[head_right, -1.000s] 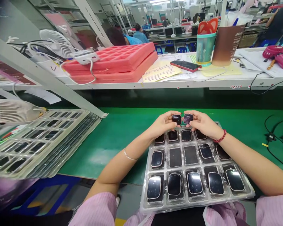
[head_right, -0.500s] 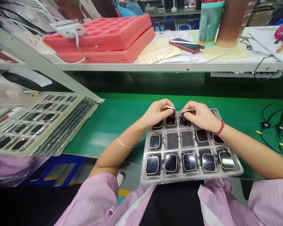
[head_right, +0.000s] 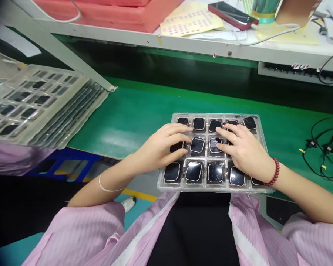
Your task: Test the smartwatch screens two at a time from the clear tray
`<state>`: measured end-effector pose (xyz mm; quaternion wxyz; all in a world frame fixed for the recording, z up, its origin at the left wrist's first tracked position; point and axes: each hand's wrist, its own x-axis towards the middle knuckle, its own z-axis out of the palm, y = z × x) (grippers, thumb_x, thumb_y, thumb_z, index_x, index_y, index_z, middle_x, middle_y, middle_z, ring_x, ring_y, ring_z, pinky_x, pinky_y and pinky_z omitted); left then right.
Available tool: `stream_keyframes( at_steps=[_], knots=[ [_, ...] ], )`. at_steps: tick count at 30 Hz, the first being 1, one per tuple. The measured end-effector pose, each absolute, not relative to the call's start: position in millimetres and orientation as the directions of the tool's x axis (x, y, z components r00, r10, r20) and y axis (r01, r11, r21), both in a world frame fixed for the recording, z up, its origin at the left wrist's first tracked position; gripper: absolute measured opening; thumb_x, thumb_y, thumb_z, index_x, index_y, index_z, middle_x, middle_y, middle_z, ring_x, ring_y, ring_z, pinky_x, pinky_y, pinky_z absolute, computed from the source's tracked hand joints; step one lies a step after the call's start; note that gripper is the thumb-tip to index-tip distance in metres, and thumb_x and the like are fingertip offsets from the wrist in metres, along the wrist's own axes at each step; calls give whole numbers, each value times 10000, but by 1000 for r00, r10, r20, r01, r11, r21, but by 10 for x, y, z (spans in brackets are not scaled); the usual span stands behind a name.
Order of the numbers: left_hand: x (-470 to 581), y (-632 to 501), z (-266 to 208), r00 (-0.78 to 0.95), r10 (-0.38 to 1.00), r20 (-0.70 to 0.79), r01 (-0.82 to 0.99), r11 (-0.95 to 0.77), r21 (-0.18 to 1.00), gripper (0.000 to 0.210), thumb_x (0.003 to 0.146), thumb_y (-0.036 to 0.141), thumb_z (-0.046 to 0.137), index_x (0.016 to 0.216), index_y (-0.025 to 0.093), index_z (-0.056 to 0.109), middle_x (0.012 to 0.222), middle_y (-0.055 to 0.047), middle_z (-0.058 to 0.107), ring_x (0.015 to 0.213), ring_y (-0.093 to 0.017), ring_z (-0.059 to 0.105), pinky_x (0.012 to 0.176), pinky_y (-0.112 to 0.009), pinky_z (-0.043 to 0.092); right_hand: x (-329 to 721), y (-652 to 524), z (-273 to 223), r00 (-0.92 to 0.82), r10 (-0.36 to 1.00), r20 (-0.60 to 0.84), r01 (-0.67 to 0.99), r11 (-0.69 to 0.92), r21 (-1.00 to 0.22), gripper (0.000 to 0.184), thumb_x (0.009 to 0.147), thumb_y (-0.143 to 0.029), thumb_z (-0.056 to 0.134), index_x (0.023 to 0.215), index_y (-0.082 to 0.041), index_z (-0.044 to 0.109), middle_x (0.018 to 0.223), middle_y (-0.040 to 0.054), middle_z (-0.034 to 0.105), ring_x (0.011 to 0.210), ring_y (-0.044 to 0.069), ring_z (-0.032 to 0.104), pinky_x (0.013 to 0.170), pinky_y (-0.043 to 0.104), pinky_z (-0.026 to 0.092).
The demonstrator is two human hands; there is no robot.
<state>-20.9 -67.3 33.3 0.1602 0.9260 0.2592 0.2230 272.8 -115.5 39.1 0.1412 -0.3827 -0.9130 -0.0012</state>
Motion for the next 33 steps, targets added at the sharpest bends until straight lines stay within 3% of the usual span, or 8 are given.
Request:
stream_keyframes(
  at_steps=[3,5,8,10,16,22,28,33],
  knots=[
    [-394,-927,368,814,496,301,356,-836,417,320,895,300,610,1183,163,585,1390,-151,518,1319,-291,453,1099,-482,399,2771,-1276,476,-644,706,294,695,701,-162,341,913,-93,473,1170,-174,682,1465,115,456,1333,352,406,1063,579,403],
    [-479,-1118,374,863,443,243,316,-849,424,473,869,346,648,1291,168,530,1458,-168,449,1364,-316,404,1122,-502,381,2801,-1424,528,-653,714,251,682,699,-213,391,925,-226,547,1310,-170,589,1522,123,373,1378,366,342,1086,585,381],
    [-532,-1341,350,897,418,147,330,-851,408,559,865,312,656,1374,179,468,1503,-170,396,1389,-323,376,1143,-526,355,2821,-1694,503,-706,706,51,687,701,-191,761,808,-413,713,1467,-174,416,1593,148,197,1419,440,221,1080,691,299],
    [-530,-1396,324,887,446,116,376,-845,379,526,879,237,631,1375,175,468,1502,-168,401,1393,-314,374,1144,-527,355,2810,-1822,414,-703,711,-19,707,696,-130,871,759,-398,759,1501,-185,356,1602,154,154,1427,447,191,1074,718,257],
    [-505,-1142,271,867,477,144,400,-839,370,527,874,157,584,1385,203,462,1506,-153,398,1408,-309,355,1144,-544,345,2795,-1650,235,-714,696,80,694,718,-55,720,826,-395,705,1449,-180,415,1583,146,233,1423,414,223,1109,683,180],
    [-370,-941,275,811,574,109,535,-805,257,663,809,234,682,1418,155,433,1545,-209,302,1434,-379,281,1138,-581,317,2847,-1073,343,-677,702,219,663,712,-232,783,890,-708,500,1435,-155,401,1435,174,468,1376,378,330,1114,644,229],
    [-294,-954,305,773,622,120,585,-774,242,656,824,283,681,1418,147,436,1506,-211,369,1382,-363,366,1118,-553,351,2788,-769,350,-667,707,235,661,707,-249,630,961,-630,433,1332,-125,498,1295,198,561,1315,375,410,1110,663,228],
    [-199,-825,472,757,631,172,578,-768,275,430,930,284,533,1345,169,526,1392,-154,522,1249,-288,525,1038,-472,443,2959,-758,463,-545,724,423,648,684,-336,300,989,-406,468,1172,-211,605,1129,103,639,1126,310,555,1011,528,425]
  ],
)
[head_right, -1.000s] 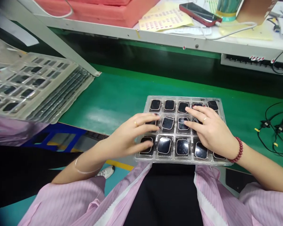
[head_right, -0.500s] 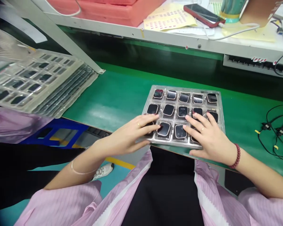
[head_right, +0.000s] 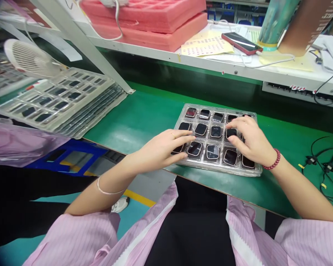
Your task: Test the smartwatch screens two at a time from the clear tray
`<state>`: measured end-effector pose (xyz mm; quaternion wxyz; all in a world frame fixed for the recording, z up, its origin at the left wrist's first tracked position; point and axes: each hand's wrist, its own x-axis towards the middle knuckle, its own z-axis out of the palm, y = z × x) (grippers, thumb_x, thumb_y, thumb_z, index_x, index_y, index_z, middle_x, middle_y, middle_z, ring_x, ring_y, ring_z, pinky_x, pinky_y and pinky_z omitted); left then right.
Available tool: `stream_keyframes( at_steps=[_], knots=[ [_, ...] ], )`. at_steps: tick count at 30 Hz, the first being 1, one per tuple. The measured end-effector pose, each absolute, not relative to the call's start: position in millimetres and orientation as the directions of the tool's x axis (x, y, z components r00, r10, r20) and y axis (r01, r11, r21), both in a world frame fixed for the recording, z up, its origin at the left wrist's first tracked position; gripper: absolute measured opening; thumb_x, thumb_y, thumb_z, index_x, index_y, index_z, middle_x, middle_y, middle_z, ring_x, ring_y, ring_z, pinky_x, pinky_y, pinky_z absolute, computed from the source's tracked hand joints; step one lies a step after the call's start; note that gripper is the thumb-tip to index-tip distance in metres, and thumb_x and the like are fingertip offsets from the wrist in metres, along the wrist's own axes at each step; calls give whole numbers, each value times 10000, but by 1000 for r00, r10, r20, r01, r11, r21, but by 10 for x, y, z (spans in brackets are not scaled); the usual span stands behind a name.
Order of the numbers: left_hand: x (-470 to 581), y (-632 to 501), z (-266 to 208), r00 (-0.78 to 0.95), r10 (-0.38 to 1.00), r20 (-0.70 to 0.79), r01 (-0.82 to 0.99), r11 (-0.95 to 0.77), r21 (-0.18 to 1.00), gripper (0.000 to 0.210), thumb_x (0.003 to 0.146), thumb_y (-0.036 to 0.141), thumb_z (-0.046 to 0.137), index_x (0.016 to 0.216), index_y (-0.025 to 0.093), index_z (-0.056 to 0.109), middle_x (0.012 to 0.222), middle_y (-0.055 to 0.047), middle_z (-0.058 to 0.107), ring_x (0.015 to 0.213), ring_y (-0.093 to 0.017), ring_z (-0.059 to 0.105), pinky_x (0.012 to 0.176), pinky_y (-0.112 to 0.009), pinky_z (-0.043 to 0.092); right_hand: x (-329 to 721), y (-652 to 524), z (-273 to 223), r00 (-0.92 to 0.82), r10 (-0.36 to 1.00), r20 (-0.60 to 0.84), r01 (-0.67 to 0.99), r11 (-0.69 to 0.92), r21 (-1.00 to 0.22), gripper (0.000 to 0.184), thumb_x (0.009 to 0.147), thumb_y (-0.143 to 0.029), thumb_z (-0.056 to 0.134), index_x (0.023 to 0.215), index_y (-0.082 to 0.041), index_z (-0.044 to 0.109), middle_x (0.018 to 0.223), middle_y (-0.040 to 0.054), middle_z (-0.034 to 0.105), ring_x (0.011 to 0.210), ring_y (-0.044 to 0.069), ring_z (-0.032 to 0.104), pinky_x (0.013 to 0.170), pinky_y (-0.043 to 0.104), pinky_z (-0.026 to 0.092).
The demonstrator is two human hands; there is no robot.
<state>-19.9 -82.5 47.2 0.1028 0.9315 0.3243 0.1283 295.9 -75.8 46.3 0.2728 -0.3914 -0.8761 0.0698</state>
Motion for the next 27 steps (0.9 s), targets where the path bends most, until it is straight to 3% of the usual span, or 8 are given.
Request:
stream_keyframes(
  at_steps=[4,8,11,18,22,25,27],
  knots=[
    [187,-542,635,779,597,192,541,-795,274,312,936,208,463,1192,181,641,1249,-93,628,1145,-250,587,981,-414,475,3051,-765,504,-442,773,456,709,612,-350,190,981,-254,462,1009,-240,649,973,64,667,981,269,600,871,452,505],
    [583,-239,707,738,637,223,584,-768,263,343,899,126,422,1118,174,681,1147,-77,671,1073,-238,613,923,-377,495,2929,-710,392,-580,736,349,639,677,-365,292,966,-189,403,1183,-184,598,1171,118,607,1182,288,510,1005,500,442],
    [711,-106,705,667,704,245,639,-709,298,355,877,111,421,1102,176,688,1124,-67,680,1053,-233,619,878,-349,505,2837,-638,311,-649,706,284,611,706,-359,307,958,-166,384,1185,-176,589,1188,141,571,1215,300,472,1020,527,418],
    [814,104,705,641,722,262,626,-688,366,415,822,30,386,1031,183,710,1079,-47,695,1004,-208,624,820,-299,493,2801,-579,316,-657,668,349,574,744,-344,293,941,-130,377,1128,-186,596,1095,116,607,1107,277,529,1034,539,373],
    [1041,202,678,687,681,253,568,-721,397,381,808,33,407,977,181,715,1063,-58,684,979,-200,619,861,-310,478,2957,-585,392,-540,726,426,630,685,-367,207,944,-166,423,998,-200,620,960,75,655,966,251,580,916,448,462],
    [1225,149,579,756,618,217,541,-775,326,207,842,165,514,920,176,705,1105,-87,660,1059,-247,589,917,-371,458,3212,-584,388,-465,783,414,770,588,-247,184,944,-270,501,856,-202,647,941,79,669,960,274,572,880,467,470],
    [1299,69,499,787,583,201,536,-808,245,189,830,283,608,952,162,686,1166,-117,636,1137,-292,548,970,-429,425,3374,-600,341,-452,820,350,847,518,-119,218,922,-339,549,815,-189,667,1090,116,655,1094,336,526,947,560,424]
  ],
)
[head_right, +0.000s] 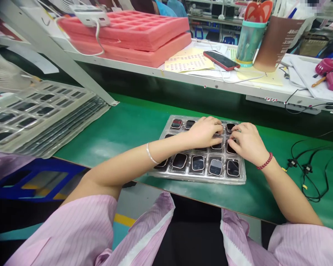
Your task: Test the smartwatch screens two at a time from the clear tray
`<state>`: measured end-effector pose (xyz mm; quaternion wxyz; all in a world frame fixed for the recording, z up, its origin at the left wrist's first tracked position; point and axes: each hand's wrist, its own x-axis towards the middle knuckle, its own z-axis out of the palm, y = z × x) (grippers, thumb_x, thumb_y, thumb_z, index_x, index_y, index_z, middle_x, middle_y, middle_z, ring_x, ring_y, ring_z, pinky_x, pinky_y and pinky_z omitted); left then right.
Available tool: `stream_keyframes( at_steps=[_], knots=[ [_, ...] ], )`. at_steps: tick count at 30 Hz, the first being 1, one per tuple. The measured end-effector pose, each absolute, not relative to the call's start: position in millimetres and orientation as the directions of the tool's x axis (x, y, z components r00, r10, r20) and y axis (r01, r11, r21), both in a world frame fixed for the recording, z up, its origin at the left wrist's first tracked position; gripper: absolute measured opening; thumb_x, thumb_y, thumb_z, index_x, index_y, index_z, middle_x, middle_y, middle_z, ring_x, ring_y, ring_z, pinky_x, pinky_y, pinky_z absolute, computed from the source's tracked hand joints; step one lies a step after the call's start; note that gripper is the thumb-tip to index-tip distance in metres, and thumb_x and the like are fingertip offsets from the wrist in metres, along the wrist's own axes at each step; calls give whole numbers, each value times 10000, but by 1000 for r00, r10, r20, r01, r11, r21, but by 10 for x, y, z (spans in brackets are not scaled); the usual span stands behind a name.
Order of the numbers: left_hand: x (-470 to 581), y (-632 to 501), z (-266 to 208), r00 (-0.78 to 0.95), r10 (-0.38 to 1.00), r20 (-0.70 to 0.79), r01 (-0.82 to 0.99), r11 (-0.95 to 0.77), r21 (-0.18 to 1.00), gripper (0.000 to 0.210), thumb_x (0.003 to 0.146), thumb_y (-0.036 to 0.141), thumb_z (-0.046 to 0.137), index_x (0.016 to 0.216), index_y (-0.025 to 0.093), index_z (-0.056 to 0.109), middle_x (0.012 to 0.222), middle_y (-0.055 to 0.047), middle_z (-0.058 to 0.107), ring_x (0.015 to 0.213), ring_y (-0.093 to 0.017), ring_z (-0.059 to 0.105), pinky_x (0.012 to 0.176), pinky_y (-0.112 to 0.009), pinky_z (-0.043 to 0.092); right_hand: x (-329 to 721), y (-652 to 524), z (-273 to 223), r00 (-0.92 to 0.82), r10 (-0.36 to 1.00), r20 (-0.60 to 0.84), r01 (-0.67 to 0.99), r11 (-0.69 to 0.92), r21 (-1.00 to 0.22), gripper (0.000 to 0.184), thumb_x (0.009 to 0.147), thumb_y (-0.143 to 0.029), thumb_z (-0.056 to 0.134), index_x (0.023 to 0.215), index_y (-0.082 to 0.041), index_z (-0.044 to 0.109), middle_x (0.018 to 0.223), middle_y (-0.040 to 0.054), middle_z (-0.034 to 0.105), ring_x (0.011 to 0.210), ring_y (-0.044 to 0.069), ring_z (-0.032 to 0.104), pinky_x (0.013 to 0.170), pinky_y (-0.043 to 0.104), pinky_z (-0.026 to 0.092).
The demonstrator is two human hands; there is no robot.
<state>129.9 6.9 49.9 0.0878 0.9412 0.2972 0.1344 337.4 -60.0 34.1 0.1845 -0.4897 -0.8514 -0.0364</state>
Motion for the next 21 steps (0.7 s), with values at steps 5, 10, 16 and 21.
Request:
stream_keyframes(
  at_steps=[5,10,16,21],
  knots=[
    [1286,-99,400,814,559,159,541,-829,140,333,838,408,647,1021,129,656,1395,-183,509,1332,-346,407,1088,-534,304,3498,-692,255,-421,865,274,853,480,-205,185,849,-372,644,847,-188,637,1386,136,506,1351,390,327,1052,633,344],
    [1240,-107,390,807,554,205,486,-820,303,274,777,333,719,926,122,630,1323,-190,567,1303,-361,447,1094,-560,300,3370,-684,250,-240,940,241,438,327,-838,278,863,-394,669,813,-219,458,1144,109,668,1003,272,649,835,460,555],
    [1280,72,380,645,756,117,24,-172,985,128,826,173,611,936,133,558,834,-49,668,673,-124,627,665,-261,503,3394,-561,220,-150,988,-42,3,-42,-999,414,824,-479,741,1092,-201,592,1007,95,706,669,162,654,532,261,570],
    [1201,228,435,668,724,-169,-15,240,971,338,825,163,606,1161,129,614,982,-110,704,579,-74,582,464,-180,325,3491,-546,228,-231,970,-75,-17,-81,-997,564,889,-439,671,1396,-255,508,1242,101,627,915,197,664,730,349,626]
  ],
)
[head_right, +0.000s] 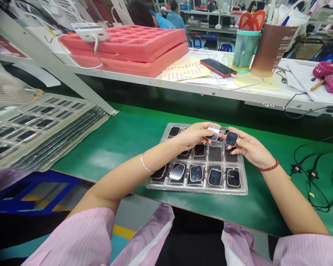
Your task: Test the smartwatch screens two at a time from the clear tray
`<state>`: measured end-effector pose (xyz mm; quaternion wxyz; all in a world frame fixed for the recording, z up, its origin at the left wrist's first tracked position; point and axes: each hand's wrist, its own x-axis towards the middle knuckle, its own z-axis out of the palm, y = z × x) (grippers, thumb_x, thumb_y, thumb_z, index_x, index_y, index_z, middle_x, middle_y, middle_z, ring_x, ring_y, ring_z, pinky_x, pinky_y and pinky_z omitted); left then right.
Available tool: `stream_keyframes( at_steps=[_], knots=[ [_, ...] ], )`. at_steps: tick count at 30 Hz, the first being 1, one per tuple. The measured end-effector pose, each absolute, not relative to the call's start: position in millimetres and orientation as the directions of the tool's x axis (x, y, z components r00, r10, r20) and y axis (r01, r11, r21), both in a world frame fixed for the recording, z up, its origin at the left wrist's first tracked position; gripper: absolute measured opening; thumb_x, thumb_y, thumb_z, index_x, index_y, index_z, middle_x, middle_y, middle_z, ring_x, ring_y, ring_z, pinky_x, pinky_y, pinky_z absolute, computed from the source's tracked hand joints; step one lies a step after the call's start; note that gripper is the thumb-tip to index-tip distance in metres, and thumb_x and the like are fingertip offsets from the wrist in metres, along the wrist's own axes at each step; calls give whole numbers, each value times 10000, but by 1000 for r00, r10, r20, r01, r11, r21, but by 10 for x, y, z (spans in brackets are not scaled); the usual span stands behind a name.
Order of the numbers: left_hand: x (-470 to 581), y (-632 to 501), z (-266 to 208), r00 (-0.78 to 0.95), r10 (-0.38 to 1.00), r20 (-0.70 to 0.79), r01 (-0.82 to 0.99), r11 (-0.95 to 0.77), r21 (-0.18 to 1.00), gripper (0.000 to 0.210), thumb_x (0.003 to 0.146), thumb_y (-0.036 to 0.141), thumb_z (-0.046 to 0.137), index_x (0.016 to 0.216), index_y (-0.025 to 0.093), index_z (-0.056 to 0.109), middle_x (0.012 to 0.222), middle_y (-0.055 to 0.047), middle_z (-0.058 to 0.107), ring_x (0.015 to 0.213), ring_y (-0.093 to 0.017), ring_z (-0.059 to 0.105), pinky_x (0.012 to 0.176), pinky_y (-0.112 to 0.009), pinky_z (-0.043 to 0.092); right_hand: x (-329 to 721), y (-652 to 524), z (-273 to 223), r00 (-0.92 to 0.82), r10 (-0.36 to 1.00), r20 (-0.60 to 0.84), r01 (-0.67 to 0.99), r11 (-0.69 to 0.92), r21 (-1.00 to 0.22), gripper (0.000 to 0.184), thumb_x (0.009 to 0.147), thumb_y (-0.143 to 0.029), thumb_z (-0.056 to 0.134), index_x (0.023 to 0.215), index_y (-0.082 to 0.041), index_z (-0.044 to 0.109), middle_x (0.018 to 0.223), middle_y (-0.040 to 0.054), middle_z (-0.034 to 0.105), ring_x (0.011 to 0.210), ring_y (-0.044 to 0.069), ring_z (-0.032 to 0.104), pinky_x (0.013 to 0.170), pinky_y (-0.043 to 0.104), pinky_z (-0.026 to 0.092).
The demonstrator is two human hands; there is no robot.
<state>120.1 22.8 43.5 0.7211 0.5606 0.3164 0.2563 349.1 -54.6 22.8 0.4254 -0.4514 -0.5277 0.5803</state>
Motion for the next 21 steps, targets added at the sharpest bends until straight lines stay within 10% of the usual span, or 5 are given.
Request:
stream_keyframes(
  at_steps=[10,21],
  knots=[
    [1117,248,422,869,480,-120,14,219,976,754,724,337,813,1395,196,499,1005,-88,671,683,-117,635,475,-180,360,3430,-558,231,-214,977,-13,-100,-35,-994,427,734,-429,844,1091,-228,722,1010,58,685,691,124,598,568,216,558],
    [1158,218,391,790,598,-136,88,110,990,538,742,50,560,1273,130,541,1103,-129,667,824,-157,685,549,-195,482,3329,-630,233,-145,989,-35,-14,-38,-999,453,878,-375,670,1297,-230,575,1151,81,661,881,198,691,725,319,628]
  ],
)
